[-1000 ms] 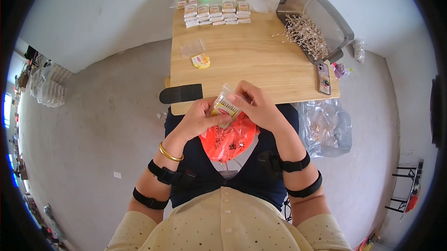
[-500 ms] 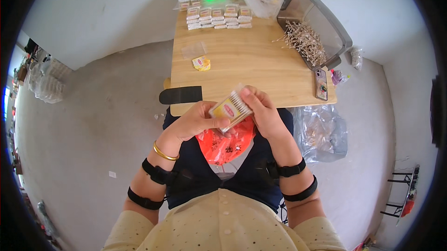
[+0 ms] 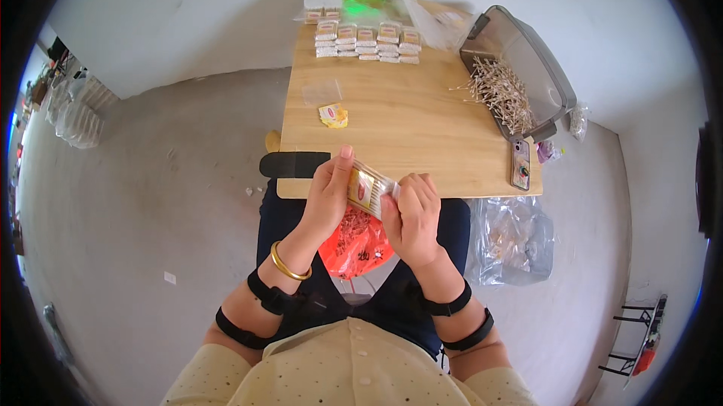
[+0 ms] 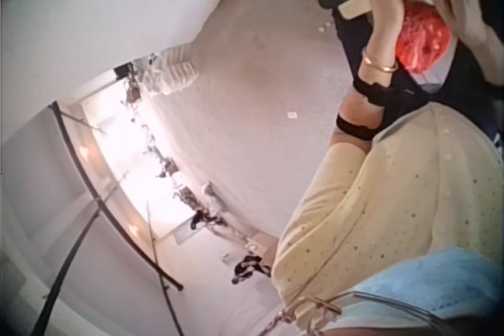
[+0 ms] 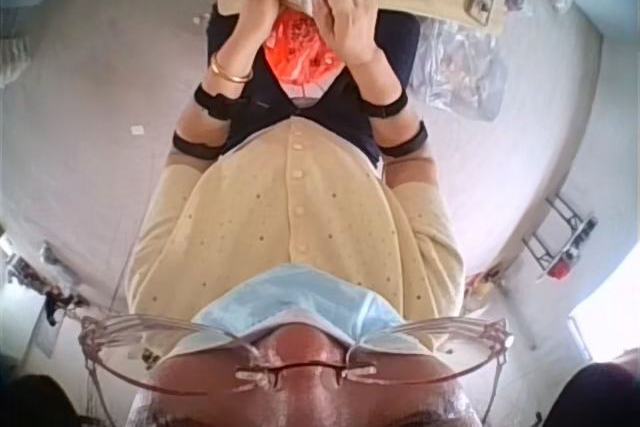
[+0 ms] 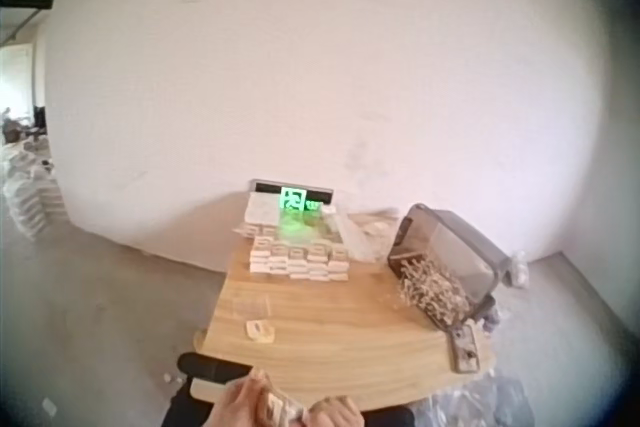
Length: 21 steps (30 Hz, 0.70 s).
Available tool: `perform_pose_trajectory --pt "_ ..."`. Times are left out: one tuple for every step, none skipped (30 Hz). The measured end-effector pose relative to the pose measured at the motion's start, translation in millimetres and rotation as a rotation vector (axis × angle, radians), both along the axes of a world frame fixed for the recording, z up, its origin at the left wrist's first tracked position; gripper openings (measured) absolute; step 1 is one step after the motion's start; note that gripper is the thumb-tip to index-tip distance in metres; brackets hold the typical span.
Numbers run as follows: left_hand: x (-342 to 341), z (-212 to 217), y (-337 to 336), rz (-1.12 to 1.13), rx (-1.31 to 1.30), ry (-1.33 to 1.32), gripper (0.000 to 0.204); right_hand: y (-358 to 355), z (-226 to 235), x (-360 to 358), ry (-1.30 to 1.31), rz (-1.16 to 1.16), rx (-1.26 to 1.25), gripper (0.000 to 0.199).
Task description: Picking up cotton swabs, counting them, and placing them into a small plastic bag.
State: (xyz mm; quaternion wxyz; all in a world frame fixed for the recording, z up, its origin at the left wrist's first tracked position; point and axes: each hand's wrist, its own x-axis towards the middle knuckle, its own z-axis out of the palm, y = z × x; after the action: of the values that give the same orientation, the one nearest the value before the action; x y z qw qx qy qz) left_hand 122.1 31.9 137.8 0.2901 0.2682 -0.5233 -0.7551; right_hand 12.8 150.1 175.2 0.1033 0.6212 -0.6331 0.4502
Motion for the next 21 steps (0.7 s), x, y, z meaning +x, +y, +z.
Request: perform_pose_trajectory --pt "2.8 -0.6 -2.7 -0.027 -0.012 0.001 0.059 0.3 0.1 0.5 0.035 0.004 -0.019 0.023" --pt "5.6 -0.2 -5.0 -0.055 -0.025 0.001 0.060 0.4 0.1 0.3 0.011 0.006 -0.024 0.023" --pt "5.9 4.0 -5.5 -0.085 -0.035 0.004 0.061 1.3 0.1 -1.1 -0.009 0.005 -0.026 0.023" --pt "3.4 8.7 -2.2 -0.011 -0.107 0.008 0.061 2.3 -0.3 -1.8 -0.029 0.004 -0.028 0.023" --pt "-1.1 14.6 4.0 0.062 -0.180 0.012 0.062 3.9 -2.6 0.5 -0.280 -0.012 0.015 0.023" --pt "-3.0 21.3 8.1 0.136 -0.253 0.016 0.062 5.6 -5.6 5.0 -0.531 -0.029 0.056 0.025" --pt "-2.0 26.2 9.4 0.158 -0.319 -0.014 0.062 5.7 -7.6 8.3 -0.782 -0.045 0.098 0.027" --pt "-1.1 30.6 10.4 0.179 -0.385 -0.044 0.062 4.0 -7.9 9.4 -0.774 -0.076 0.097 0.028" --pt "-0.4 33.2 11.2 0.204 -0.450 -0.073 0.063 1.3 -7.1 10.0 -0.764 -0.104 0.098 0.030" --pt "-1.4 29.4 11.6 0.210 -0.436 -0.073 0.063 -1.2 -6.1 10.7 -0.753 -0.132 0.098 0.033" --pt "-3.5 21.6 11.5 0.216 -0.422 -0.073 0.063 -3.5 -5.1 12.5 -0.714 -0.161 0.075 0.032" --pt "-4.5 19.2 11.6 0.222 -0.408 -0.075 0.063 -5.8 -4.5 14.4 -0.677 -0.189 0.052 0.032" --pt "-2.6 18.2 10.7 0.143 -0.287 -0.105 0.064 -7.5 -3.8 14.6 -0.640 -0.216 0.029 0.031" --pt "1.4 18.7 8.1 0.065 -0.167 -0.135 0.064 -10.5 -4.1 11.2 -0.610 -0.235 0.046 0.031" --pt "4.9 17.8 6.1 -0.016 -0.043 -0.163 0.065 -13.7 -6.6 4.2 -0.579 -0.258 0.065 0.032" --pt "6.4 13.6 3.6 -0.057 -0.022 -0.197 0.068 -14.9 -9.9 -4.6 -0.544 -0.287 0.085 0.032" --pt "7.5 4.5 -1.4 -0.097 -0.002 -0.231 0.070 -15.2 -22.2 -18.8 -0.487 -0.307 0.138 0.032" --pt "7.2 -6.5 -5.7 -0.142 0.018 -0.264 0.073 -13.0 -41.9 -39.5 -0.430 -0.331 0.189 0.031" --pt "9.2 -23.7 -6.7 -0.096 -0.025 -0.316 0.073 -10.2 -58.5 -57.1 -0.374 -0.356 0.243 0.031" --pt "14.7 -31.9 -7.8 -0.106 -0.007 -0.335 0.071 -5.2 -68.3 -71.2 -0.305 -0.401 0.290 0.030" --pt "25.4 -38.5 -11.3 -0.107 0.009 -0.363 0.069 -3.0 -77.5 -80.3 -0.245 -0.435 0.335 0.029"
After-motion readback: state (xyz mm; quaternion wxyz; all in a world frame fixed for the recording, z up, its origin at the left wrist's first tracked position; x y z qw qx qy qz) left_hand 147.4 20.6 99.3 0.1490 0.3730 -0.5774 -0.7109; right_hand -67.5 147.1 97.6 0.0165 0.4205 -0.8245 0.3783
